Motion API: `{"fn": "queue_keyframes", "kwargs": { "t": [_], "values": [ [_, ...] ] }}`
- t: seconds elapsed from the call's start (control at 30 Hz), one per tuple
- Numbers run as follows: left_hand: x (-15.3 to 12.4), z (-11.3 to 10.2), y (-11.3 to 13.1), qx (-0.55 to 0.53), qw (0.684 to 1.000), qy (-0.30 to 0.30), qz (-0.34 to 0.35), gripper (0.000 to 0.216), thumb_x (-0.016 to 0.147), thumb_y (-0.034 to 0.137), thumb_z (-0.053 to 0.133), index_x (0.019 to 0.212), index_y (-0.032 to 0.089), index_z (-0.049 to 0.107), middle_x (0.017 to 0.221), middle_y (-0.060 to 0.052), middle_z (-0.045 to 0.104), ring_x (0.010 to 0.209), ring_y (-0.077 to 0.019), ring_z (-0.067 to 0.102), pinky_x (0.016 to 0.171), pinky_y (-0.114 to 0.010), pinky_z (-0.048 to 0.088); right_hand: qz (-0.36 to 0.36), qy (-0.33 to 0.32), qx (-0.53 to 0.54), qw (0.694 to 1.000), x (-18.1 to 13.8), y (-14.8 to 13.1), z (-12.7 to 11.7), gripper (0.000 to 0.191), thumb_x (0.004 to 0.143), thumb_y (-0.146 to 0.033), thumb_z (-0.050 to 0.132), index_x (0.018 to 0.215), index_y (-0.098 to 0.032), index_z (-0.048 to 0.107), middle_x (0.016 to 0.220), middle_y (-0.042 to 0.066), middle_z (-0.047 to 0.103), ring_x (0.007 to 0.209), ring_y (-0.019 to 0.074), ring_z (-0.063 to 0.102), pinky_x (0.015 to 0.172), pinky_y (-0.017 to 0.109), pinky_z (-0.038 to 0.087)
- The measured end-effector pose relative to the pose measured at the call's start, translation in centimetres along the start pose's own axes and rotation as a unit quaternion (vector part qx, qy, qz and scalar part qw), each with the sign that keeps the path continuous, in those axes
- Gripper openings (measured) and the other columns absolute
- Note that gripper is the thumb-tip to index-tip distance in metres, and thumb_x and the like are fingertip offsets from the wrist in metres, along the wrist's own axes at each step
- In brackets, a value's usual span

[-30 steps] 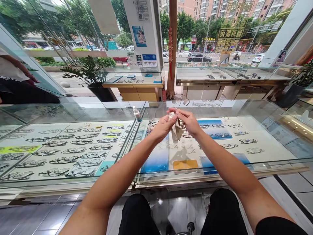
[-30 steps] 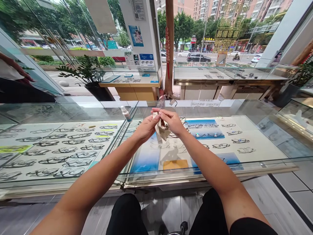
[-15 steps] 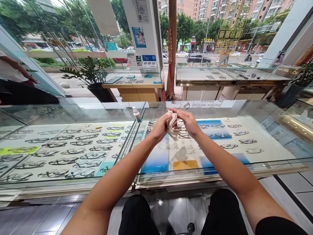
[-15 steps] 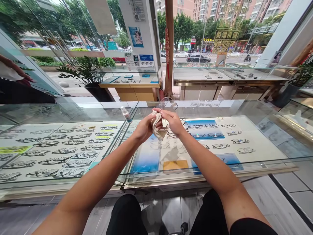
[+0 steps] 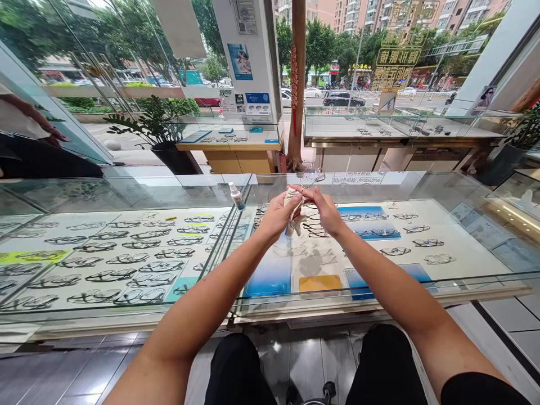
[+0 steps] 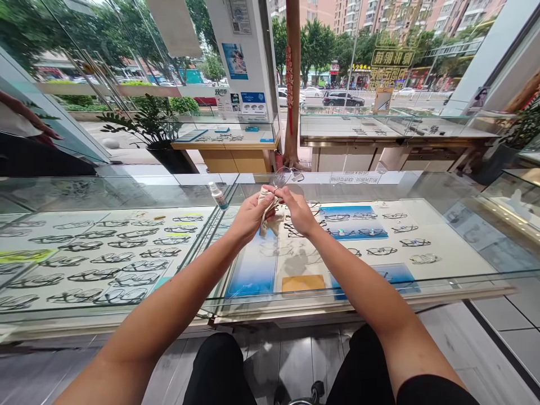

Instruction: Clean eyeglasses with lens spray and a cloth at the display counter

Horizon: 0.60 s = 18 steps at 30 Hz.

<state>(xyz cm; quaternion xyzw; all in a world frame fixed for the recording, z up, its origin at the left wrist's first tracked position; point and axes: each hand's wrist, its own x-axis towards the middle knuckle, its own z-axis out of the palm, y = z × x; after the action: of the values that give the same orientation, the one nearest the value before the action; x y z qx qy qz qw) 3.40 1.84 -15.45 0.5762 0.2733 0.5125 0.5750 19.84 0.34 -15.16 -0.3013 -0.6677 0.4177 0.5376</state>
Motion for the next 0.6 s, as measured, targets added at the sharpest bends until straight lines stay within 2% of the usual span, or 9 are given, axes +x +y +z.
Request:
{"fn": "queue_keyframes", "kwargs": {
  "t": [0.1,0.2,0.27,0.33,0.4,0.5,0.53,0.6],
  "values": [
    [0.0,-0.1,0.0,-0.001,1.000,0.016,0.008,0.062,0.080,0.074,0.091,0.098,0.018,0.069,0.065,0.006,0.055,0.053,-0.0077,0.045,0.053,-0.022,0.042,-0.015,-0.002,-0.006,1.000,-0.1,-0.2,0.2,0.086,0.101,-0.091,0.044,0.135,-0.025,0.086,0.109,0.009,0.081,0.113,0.0276,0.068,0.112,0.044,0.050],
    [0.0,-0.3,-0.1,0.003,1.000,0.005,-0.004,0.068,0.081,0.081,0.085,0.100,0.017,0.070,0.064,0.002,0.064,0.055,-0.0127,0.058,0.055,-0.025,0.048,-0.004,-0.007,0.017,1.000,-0.1,0.1,0.2,0.087,0.099,-0.091,0.051,0.140,-0.021,0.083,0.082,0.004,0.069,0.090,0.0226,0.063,0.093,0.039,0.054],
    [0.1,-0.5,-0.3,0.006,1.000,-0.010,-0.005,0.071,0.083,0.083,0.082,0.102,0.016,0.072,0.068,-0.002,0.071,0.060,-0.0170,0.066,0.057,-0.028,0.052,0.011,-0.003,0.048,0.999,0.1,0.5,0.2,0.084,0.098,-0.087,0.058,0.140,-0.020,0.082,0.072,-0.001,0.056,0.076,0.0183,0.055,0.078,0.034,0.050],
    [0.2,-0.6,-0.5,0.008,1.000,-0.024,0.011,0.070,0.085,0.082,0.081,0.102,0.015,0.073,0.074,-0.005,0.076,0.066,-0.0195,0.071,0.061,-0.029,0.054,0.027,0.015,0.082,0.996,0.3,0.9,0.2,0.077,0.096,-0.082,0.064,0.134,-0.019,0.084,0.068,-0.003,0.049,0.068,0.0151,0.047,0.068,0.031,0.043],
    [0.2,-0.7,-0.8,0.006,0.999,-0.042,0.024,0.067,0.086,0.079,0.083,0.101,0.015,0.073,0.079,-0.007,0.079,0.073,-0.0206,0.074,0.065,-0.030,0.055,0.043,0.037,0.108,0.993,0.5,1.0,0.1,0.067,0.093,-0.076,0.071,0.124,-0.019,0.088,0.071,-0.001,0.057,0.067,0.0141,0.046,0.061,0.029,0.037],
    [0.2,-0.7,-1.1,0.002,0.997,-0.068,0.022,0.062,0.086,0.073,0.087,0.105,0.016,0.074,0.086,-0.007,0.081,0.076,-0.0201,0.074,0.068,-0.029,0.055,0.072,0.065,0.138,0.986,0.6,0.7,0.1,0.053,0.086,-0.067,0.079,0.110,-0.021,0.090,0.097,0.006,0.078,0.072,0.0149,0.053,0.056,0.028,0.033],
    [0.1,-0.6,-1.1,0.002,0.997,-0.075,0.020,0.061,0.086,0.071,0.088,0.106,0.016,0.074,0.088,-0.007,0.081,0.077,-0.0199,0.075,0.068,-0.029,0.055,0.080,0.072,0.145,0.984,0.6,0.6,0.0,0.050,0.084,-0.065,0.080,0.108,-0.022,0.091,0.105,0.007,0.080,0.073,0.0150,0.053,0.055,0.028,0.032],
    [0.0,-0.6,-1.1,0.006,0.996,-0.088,0.018,0.059,0.086,0.067,0.090,0.110,0.016,0.073,0.091,-0.008,0.082,0.079,-0.0200,0.075,0.070,-0.029,0.057,0.093,0.083,0.152,0.981,0.6,0.4,0.0,0.046,0.084,-0.062,0.081,0.106,-0.022,0.091,0.105,0.008,0.082,0.070,0.0142,0.051,0.053,0.028,0.030]
  ]
}}
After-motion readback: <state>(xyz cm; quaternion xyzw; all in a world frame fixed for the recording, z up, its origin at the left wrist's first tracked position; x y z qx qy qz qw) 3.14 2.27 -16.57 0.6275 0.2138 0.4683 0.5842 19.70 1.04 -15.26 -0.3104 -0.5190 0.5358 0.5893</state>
